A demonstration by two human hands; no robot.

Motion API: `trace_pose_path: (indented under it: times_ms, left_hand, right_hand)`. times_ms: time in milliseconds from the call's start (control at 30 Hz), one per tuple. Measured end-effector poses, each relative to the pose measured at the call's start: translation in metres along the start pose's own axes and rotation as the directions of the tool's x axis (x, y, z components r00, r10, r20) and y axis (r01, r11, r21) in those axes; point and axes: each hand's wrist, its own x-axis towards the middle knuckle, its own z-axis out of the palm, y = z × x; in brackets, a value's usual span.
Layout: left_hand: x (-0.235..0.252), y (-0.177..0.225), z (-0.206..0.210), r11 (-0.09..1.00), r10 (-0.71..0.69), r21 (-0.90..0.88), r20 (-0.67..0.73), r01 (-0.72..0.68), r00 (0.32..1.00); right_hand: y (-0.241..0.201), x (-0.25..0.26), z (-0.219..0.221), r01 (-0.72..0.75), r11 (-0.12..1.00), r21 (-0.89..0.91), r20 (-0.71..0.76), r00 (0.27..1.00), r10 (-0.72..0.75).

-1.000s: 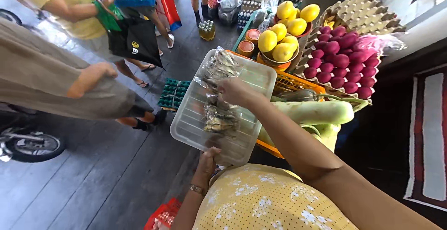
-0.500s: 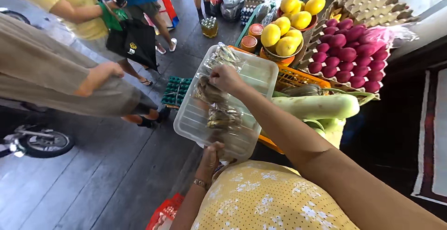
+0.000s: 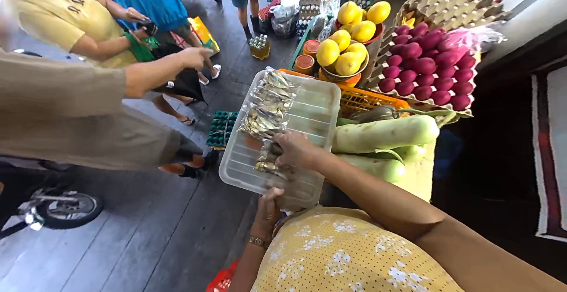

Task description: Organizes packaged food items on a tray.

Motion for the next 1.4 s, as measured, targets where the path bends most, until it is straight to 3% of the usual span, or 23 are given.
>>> trace_pose_path:
  times_ms: [200, 367, 433, 500, 567, 633, 700, 733, 767, 800, 833, 900, 967, 1033, 1100, 1133, 1267, 1400]
  left_hand:
    - [-0.001, 0.002, 0.006, 0.999, -0.025, 0.046, -0.049, 0.027, 0.998]
    - [-0.004, 0.006, 0.009, 0.997, -0.044, 0.053, -0.068, 0.048, 0.997]
    - [-0.007, 0.009, 0.011, 0.996, -0.029, 0.079, -0.084, 0.035, 0.996]
    - [-0.010, 0.014, 0.012, 0.996, 0.002, 0.089, -0.048, 0.003, 0.999]
    - [-0.012, 0.019, 0.009, 0.999, 0.031, 0.013, 0.008, -0.031, 1.000]
    - [-0.016, 0.026, 0.008, 0.997, 0.072, -0.013, 0.025, -0.072, 0.997]
    - [-0.020, 0.034, 0.005, 0.991, 0.135, -0.011, 0.027, -0.135, 0.990]
    - [-0.021, 0.038, 0.001, 0.985, 0.171, -0.014, 0.042, -0.171, 0.984]
    - [-0.023, 0.043, -0.004, 0.978, 0.210, -0.020, 0.082, -0.209, 0.974]
    - [-0.025, 0.048, -0.009, 0.967, 0.253, -0.019, 0.103, -0.252, 0.962]
    - [-0.029, 0.054, -0.012, 0.955, 0.296, -0.009, 0.105, -0.297, 0.949]
    - [-0.039, 0.065, -0.022, 0.928, 0.368, 0.024, 0.111, -0.373, 0.923]
    - [-0.050, 0.079, -0.027, 0.905, 0.411, 0.079, 0.096, -0.418, 0.907]
    - [-0.063, 0.092, -0.031, 0.884, 0.438, 0.146, 0.069, -0.443, 0.896]
    - [-0.075, 0.100, -0.033, 0.877, 0.458, 0.167, -0.004, -0.451, 0.889]
    - [-0.080, 0.101, -0.034, 0.876, 0.463, 0.170, -0.029, -0.452, 0.886]
    - [-0.102, 0.091, -0.033, 0.860, 0.495, 0.177, -0.062, -0.479, 0.867]
    - [-0.123, 0.070, -0.021, 0.860, 0.505, 0.188, -0.169, -0.475, 0.847]
  right_hand:
    - [-0.022, 0.016, -0.008, 0.198, 0.960, 0.197, -0.012, 0.980, -0.200]
    - [-0.052, 0.037, -0.006, 0.178, 0.975, 0.134, -0.100, 0.981, -0.166]
    - [-0.059, 0.019, -0.011, 0.212, 0.972, 0.099, -0.177, 0.965, -0.192]
    - [-0.064, -0.025, -0.032, 0.359, 0.929, 0.089, -0.254, 0.910, -0.327]
    - [-0.058, -0.083, -0.059, 0.553, 0.833, 0.031, -0.458, 0.748, -0.480]
    - [-0.035, -0.146, -0.094, 0.609, 0.781, -0.143, -0.680, 0.513, -0.524]
    - [0.012, -0.198, -0.130, 0.512, 0.801, -0.310, -0.841, 0.246, -0.482]
    - [0.043, -0.217, -0.144, 0.397, 0.853, -0.339, -0.898, 0.134, -0.419]
    - [0.078, -0.231, -0.153, 0.279, 0.920, -0.276, -0.949, 0.073, -0.307]
    - [0.115, -0.241, -0.154, 0.197, 0.973, -0.121, -0.989, 0.064, -0.136]
    - [0.151, -0.247, -0.145, 0.134, 0.984, 0.117, -0.988, 0.117, 0.102]
    - [0.213, -0.243, -0.105, -0.022, 0.806, 0.591, -0.751, 0.351, 0.560]
    - [0.256, -0.213, -0.057, -0.105, 0.541, 0.834, -0.408, 0.543, 0.734]
    - [0.258, -0.184, -0.028, -0.135, 0.306, 0.942, -0.148, 0.653, 0.743]
    - [0.254, -0.172, -0.015, -0.058, 0.143, 0.988, -0.060, 0.708, 0.704]
    - [0.256, -0.171, -0.014, -0.016, 0.119, 0.993, -0.071, 0.724, 0.686]
    - [0.265, -0.175, -0.020, 0.000, 0.200, 0.980, -0.114, 0.821, 0.559]
    - [0.263, -0.173, -0.025, -0.129, 0.331, 0.935, -0.068, 0.850, 0.523]
